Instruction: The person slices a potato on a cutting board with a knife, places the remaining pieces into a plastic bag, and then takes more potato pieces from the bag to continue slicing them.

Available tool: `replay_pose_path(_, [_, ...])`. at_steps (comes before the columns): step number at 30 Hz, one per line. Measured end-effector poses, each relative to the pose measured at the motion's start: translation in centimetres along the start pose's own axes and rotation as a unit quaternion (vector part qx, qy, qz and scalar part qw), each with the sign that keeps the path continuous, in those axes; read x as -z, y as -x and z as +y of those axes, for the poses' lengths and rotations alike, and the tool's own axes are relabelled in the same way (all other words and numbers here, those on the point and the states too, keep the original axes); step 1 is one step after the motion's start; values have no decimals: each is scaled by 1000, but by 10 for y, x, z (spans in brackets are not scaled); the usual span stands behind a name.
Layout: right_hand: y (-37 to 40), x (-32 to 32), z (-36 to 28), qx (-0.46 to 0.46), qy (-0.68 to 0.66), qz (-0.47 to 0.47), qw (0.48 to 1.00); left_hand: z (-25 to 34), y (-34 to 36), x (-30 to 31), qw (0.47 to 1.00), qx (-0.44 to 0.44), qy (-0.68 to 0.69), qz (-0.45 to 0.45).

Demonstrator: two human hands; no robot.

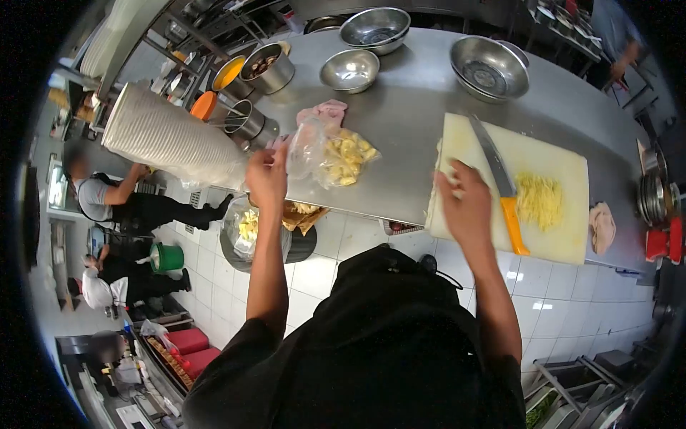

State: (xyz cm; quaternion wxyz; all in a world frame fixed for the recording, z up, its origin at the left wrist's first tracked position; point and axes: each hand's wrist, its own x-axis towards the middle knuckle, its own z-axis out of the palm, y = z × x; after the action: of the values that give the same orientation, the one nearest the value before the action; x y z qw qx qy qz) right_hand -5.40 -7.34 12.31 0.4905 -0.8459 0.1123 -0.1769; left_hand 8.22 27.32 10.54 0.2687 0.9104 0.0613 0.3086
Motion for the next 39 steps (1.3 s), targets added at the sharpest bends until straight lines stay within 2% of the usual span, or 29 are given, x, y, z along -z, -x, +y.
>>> replay_pose_path(1, [-16,-26,-22,25,-31,-40,998,-10,-6,-13,998,-44,-52,13])
replay_pose_path(3, [-49,-80,-73,2,-18,-101,995,-17,-15,-28,992,-99,39,-64])
replay_pose_path(4, [-64,-107,-94,1,-16,-113,993,-25,-13,-37,987,-69,73,-123])
replay_pose_path(5, [-76,-140,-101,37,19,-89,995,-32,-12,-47,978,-33,103,-180])
replay_pose_path(6, [-85,-169,-95,71,54,-66,994,-46,-4,-62,957,62,121,-257])
replay_pose_path(7, [-92,-185,-84,56,94,-106,988,-53,2,-71,920,156,137,-331])
replay_pose_path(9, [-100,-212,-59,23,171,-187,967,-49,15,-72,865,236,310,-315])
replay_pose_path(10, [-99,-219,-40,-22,179,-218,959,-44,22,-69,825,273,392,-301])
replay_pose_path(11, [-99,-215,-23,-66,189,-248,948,-25,21,-53,755,369,473,-265])
replay_pose_path(12, [-94,-204,-14,-137,94,-231,959,-21,20,-50,713,404,520,-242])
replay_pose_path(14, [-79,-184,5,-256,-112,-198,940,-24,25,-46,621,468,598,-195])
replay_pose_path(16, [-73,-173,19,-332,-333,-151,870,-43,27,-61,533,496,654,-208])
replay_pose_path(19, [-71,-166,26,-428,-480,-124,756,-71,25,-87,380,559,703,-221])
replay_pose_path(20, [-69,-164,26,-432,-518,-122,728,-78,27,-94,325,586,709,-220])
replay_pose_path(22, [-66,-165,11,-435,-591,-120,669,-62,21,-79,327,558,719,-256])
replay_pose_path(23, [-66,-168,11,-439,-602,-109,658,-57,19,-73,328,544,723,-271])
replay_pose_path(25, [-73,-180,22,-445,-623,-87,637,-80,25,-104,316,538,719,-306])
replay_pose_path(26, [-80,-188,55,-412,-681,-166,582,-89,27,-116,310,534,719,-320])
replay_pose_path(28, [-96,-202,136,-326,-766,-322,451,-83,27,-116,443,490,678,-323])
replay_pose_path(29, [-95,-199,106,-373,-718,-227,542,-79,26,-116,506,464,653,-320])
replay_pose_path(30, [-88,-194,44,-413,-656,-124,619,-73,25,-110,687,314,585,-296])
replay_pose_path(31, [-84,-188,4,-444,-580,-19,683,-64,22,-100,826,146,481,-253])
replay_pose_path(32, [-86,-182,-1,-435,-565,-38,700,-61,22,-92,917,-27,347,-196])
replay_pose_path(34, [-92,-178,-1,-417,-535,-83,730,-64,21,-89,906,-26,324,-270])
replay_pose_path(36, [-85,-183,-1,-326,-379,-155,852,-60,2,-96,893,-29,302,-333])
replay_pose_path(37, [-82,-185,1,-271,-294,-186,897,-57,-7,-103,883,-32,291,-366])
replay_pose_path(38, [-81,-187,2,-278,-293,-174,898,-54,-17,-109,872,-38,281,-399])
replay_pose_path(39, [-78,-191,3,-288,-292,-160,898,-52,-23,-116,824,93,380,-410])
